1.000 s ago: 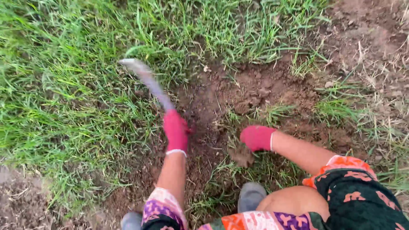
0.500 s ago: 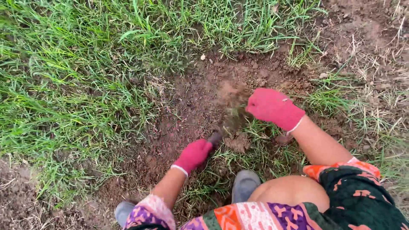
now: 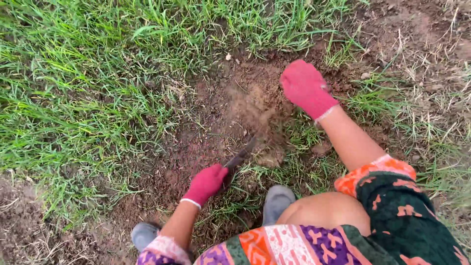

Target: The person is weeding a grassy area using a small sickle.

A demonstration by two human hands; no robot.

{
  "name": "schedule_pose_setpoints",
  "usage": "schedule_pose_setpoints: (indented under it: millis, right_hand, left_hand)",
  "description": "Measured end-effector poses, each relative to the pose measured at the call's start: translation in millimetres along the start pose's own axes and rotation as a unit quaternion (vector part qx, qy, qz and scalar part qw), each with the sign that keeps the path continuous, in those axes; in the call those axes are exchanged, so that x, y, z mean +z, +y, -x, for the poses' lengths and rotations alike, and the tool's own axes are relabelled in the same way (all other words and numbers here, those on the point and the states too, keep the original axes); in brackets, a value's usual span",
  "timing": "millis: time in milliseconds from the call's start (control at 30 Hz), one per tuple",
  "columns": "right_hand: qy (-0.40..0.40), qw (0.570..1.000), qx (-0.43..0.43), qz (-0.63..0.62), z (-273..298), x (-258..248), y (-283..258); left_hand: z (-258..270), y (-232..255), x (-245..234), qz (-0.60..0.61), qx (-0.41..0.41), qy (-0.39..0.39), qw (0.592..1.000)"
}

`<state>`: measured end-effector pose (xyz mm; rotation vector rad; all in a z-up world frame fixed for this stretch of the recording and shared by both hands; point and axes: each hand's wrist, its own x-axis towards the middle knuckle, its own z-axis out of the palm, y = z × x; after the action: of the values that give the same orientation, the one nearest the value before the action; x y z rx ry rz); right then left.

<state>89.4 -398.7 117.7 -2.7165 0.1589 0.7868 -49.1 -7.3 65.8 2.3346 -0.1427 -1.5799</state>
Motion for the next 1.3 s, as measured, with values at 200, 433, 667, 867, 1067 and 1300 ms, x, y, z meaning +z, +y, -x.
schedule_pose_setpoints:
  millis: [200, 433, 667, 867, 1067, 1300]
  right_hand:
    - [0.179, 0.982, -0.044, 0.035, 18.6, 17.4, -26.1]
    - [-0.029, 0.995, -0.059, 0.081, 51.9, 20.9, 21.0]
    - [0.016, 0.989, 0.108, 0.101, 22.0, 9.9, 138.1]
    - [0.136, 0.980, 0.030, 0.144, 74.6, 78.4, 121.0]
    - [-0.185, 0.970, 0.157, 0.013, 162.1, 90.4, 120.7]
    - [-0.016, 0.973, 0.180, 0.147, 217.4, -119.7, 112.6]
  left_hand:
    - [20.1, 20.5, -75.2, 0.131, -0.093, 0.142, 0.977]
    - [-16.2, 95.0, -144.7, 0.223, -0.069, 0.241, 0.942]
    - [-51.1, 159.7, -148.3, 0.169, -0.022, 0.216, 0.961]
    - [-91.4, 168.8, -159.5, 0.082, 0.053, 0.158, 0.982]
    - [-102.5, 239.2, -190.4, 0.132, 0.220, 0.201, 0.945]
    - [-270.0, 205.2, -161.4, 0.050, 0.132, 0.111, 0.984]
